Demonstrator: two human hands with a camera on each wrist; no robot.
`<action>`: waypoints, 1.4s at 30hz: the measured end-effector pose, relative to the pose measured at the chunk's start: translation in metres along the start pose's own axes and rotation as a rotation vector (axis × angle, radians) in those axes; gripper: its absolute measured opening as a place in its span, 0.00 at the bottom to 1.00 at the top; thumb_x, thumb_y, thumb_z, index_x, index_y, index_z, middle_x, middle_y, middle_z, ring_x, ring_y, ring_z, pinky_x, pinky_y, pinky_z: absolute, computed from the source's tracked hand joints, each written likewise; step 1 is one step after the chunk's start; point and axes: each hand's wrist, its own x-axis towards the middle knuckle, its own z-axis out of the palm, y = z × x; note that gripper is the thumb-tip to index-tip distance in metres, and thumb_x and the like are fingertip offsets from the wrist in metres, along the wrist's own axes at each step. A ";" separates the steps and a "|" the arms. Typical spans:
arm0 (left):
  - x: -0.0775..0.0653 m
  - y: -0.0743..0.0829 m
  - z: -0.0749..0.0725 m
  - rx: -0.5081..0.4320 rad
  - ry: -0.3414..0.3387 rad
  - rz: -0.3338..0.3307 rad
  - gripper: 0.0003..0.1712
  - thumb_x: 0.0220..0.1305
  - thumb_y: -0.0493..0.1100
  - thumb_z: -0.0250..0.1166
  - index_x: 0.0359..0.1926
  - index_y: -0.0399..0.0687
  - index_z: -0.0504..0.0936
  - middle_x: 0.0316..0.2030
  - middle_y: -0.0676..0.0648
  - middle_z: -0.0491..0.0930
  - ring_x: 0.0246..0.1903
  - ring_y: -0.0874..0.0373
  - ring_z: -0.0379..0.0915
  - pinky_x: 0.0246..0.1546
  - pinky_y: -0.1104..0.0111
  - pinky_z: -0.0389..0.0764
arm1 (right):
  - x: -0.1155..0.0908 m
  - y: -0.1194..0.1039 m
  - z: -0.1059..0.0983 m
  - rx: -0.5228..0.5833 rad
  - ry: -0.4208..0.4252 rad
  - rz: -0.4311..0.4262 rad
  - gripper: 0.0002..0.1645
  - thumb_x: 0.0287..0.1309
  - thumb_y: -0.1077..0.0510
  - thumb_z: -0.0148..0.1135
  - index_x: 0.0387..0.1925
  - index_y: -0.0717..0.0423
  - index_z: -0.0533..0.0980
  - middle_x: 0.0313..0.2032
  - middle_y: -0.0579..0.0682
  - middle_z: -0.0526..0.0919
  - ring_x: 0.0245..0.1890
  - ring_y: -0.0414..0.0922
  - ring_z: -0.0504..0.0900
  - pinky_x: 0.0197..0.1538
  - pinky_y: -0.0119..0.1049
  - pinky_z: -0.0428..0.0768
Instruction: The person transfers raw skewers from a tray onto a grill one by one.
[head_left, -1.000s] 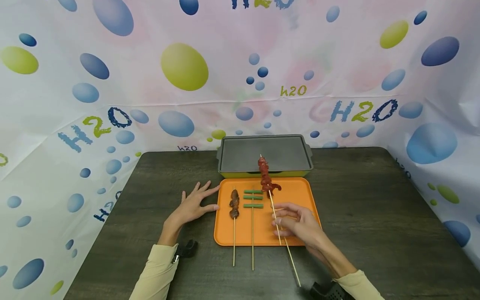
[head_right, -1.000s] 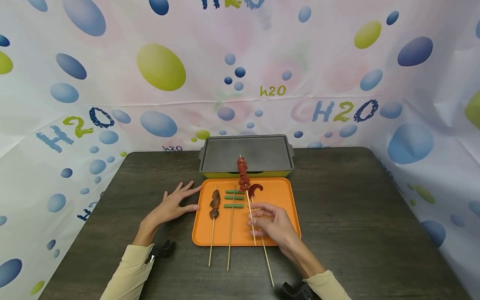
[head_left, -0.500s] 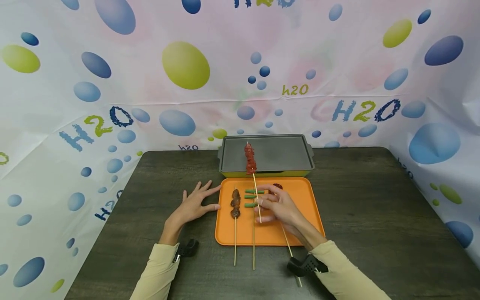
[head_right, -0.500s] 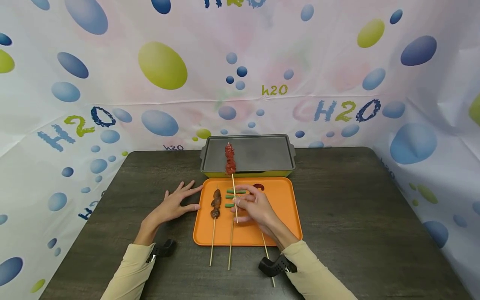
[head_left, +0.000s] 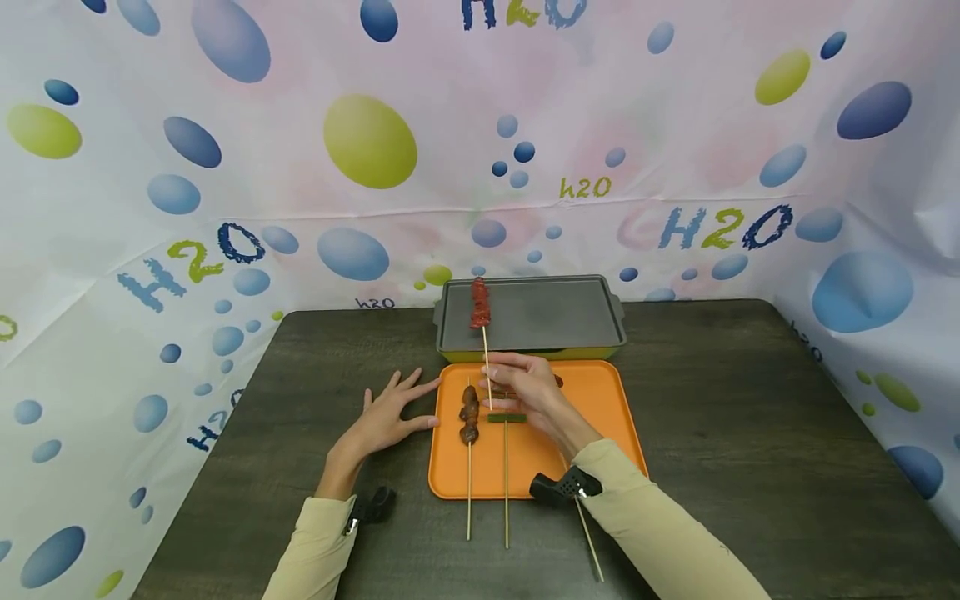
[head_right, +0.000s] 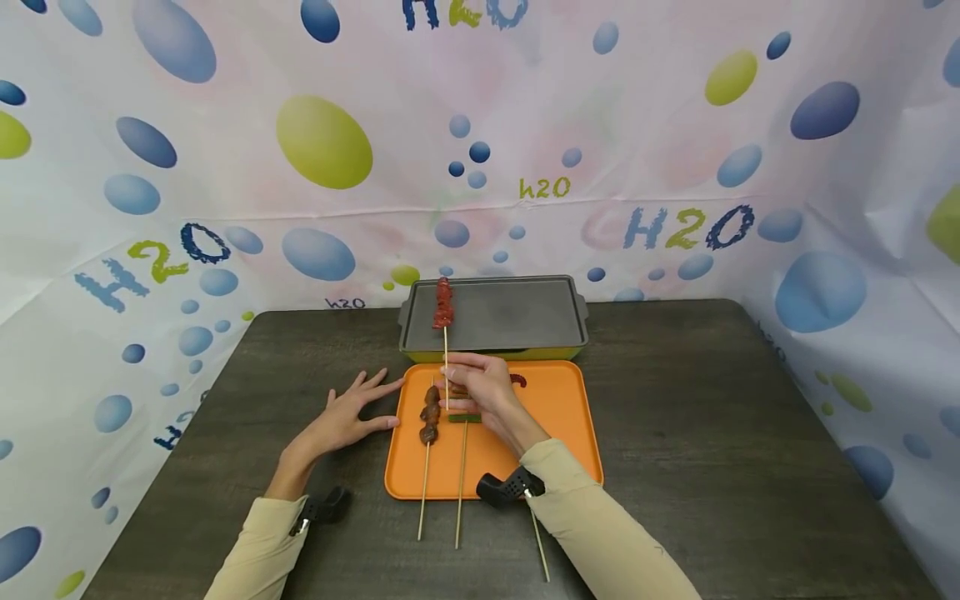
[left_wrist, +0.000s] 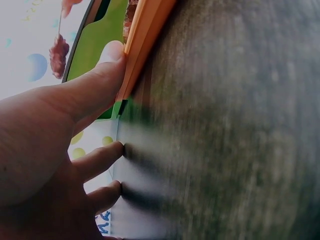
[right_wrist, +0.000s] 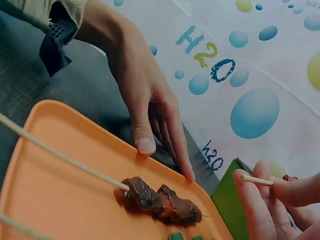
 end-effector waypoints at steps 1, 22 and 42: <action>0.000 -0.001 0.000 0.000 -0.002 -0.003 0.42 0.67 0.59 0.69 0.78 0.56 0.67 0.79 0.35 0.51 0.77 0.26 0.34 0.60 0.20 0.30 | 0.002 0.001 0.002 0.004 0.007 0.004 0.25 0.70 0.67 0.62 0.66 0.66 0.75 0.58 0.67 0.81 0.54 0.60 0.85 0.45 0.48 0.86; -0.001 0.003 -0.002 -0.016 -0.007 0.003 0.42 0.67 0.58 0.69 0.77 0.55 0.67 0.79 0.35 0.51 0.77 0.27 0.33 0.61 0.20 0.30 | 0.023 0.005 0.018 0.122 0.074 0.067 0.23 0.70 0.67 0.62 0.64 0.65 0.77 0.61 0.66 0.79 0.50 0.49 0.88 0.49 0.43 0.86; -0.004 0.004 -0.004 -0.014 -0.023 0.014 0.44 0.65 0.59 0.71 0.78 0.56 0.67 0.79 0.35 0.50 0.77 0.28 0.32 0.61 0.21 0.29 | -0.050 -0.007 -0.041 -0.145 -0.099 -0.068 0.30 0.75 0.61 0.59 0.72 0.67 0.66 0.62 0.68 0.77 0.59 0.60 0.81 0.55 0.47 0.83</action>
